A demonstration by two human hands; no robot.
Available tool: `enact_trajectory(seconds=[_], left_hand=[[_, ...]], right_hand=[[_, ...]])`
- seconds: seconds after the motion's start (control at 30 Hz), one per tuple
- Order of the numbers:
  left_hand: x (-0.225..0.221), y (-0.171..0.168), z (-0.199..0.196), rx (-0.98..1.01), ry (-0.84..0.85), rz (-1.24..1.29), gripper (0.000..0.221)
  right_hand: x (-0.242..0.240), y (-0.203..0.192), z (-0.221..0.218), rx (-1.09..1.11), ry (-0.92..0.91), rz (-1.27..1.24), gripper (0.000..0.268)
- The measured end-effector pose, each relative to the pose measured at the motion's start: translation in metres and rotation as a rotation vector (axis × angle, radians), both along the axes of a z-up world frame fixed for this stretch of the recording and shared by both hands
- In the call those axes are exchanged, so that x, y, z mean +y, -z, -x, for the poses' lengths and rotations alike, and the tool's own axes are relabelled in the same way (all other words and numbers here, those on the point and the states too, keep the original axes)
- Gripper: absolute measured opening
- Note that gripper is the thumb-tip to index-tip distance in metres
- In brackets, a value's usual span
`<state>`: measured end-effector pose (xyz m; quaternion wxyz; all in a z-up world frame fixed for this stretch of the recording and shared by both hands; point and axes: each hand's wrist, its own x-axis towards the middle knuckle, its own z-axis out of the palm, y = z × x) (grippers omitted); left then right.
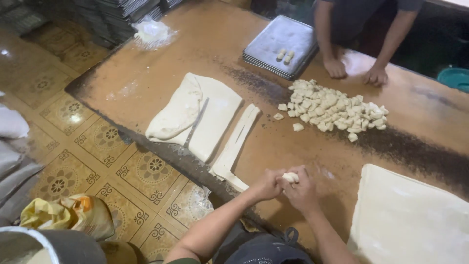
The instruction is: Cutting dough into strips and portioning it into small pieces by hand on a bakery table.
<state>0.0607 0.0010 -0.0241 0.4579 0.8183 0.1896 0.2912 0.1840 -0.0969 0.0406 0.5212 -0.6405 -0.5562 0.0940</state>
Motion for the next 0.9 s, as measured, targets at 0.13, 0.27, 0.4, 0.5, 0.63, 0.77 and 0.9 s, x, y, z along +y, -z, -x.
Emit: enact_trajectory(seconds=[0.13,0.27,0.4,0.5,0.63,0.77,0.9], left_hand=[[-0.028,-0.007,0.006,0.298,0.183,-0.164,0.021],[-0.047,-0.081,0.022,0.292,0.261,-0.115,0.011],[-0.003,0.010,0.025,0.286,0.019,0.036,0.043],[-0.013,-0.067,0.013,0.210,0.160,-0.150,0.114],[0.003,0.038,0.006,0.025,0.013,-0.089,0.065],[-0.016,0.046,0.000,0.324,-0.038,-0.086,0.022],[-0.044,-0.056,0.020,0.051,0.227,-0.015,0.008]], right_hand=[[-0.009,0.085,-0.033,-0.057,0.109,0.179,0.032],[-0.008,0.062,-0.049,-0.224,0.079,0.782,0.044],[-0.002,0.016,-0.033,0.021,-0.099,0.753,0.069],[0.000,0.065,-0.018,-0.128,-0.241,0.104,0.032],[0.001,0.029,-0.002,-0.139,-0.156,-0.109,0.014],[0.007,0.086,-0.029,-0.196,0.119,0.185,0.029],[-0.009,0.095,-0.072,-0.161,0.138,0.897,0.042]])
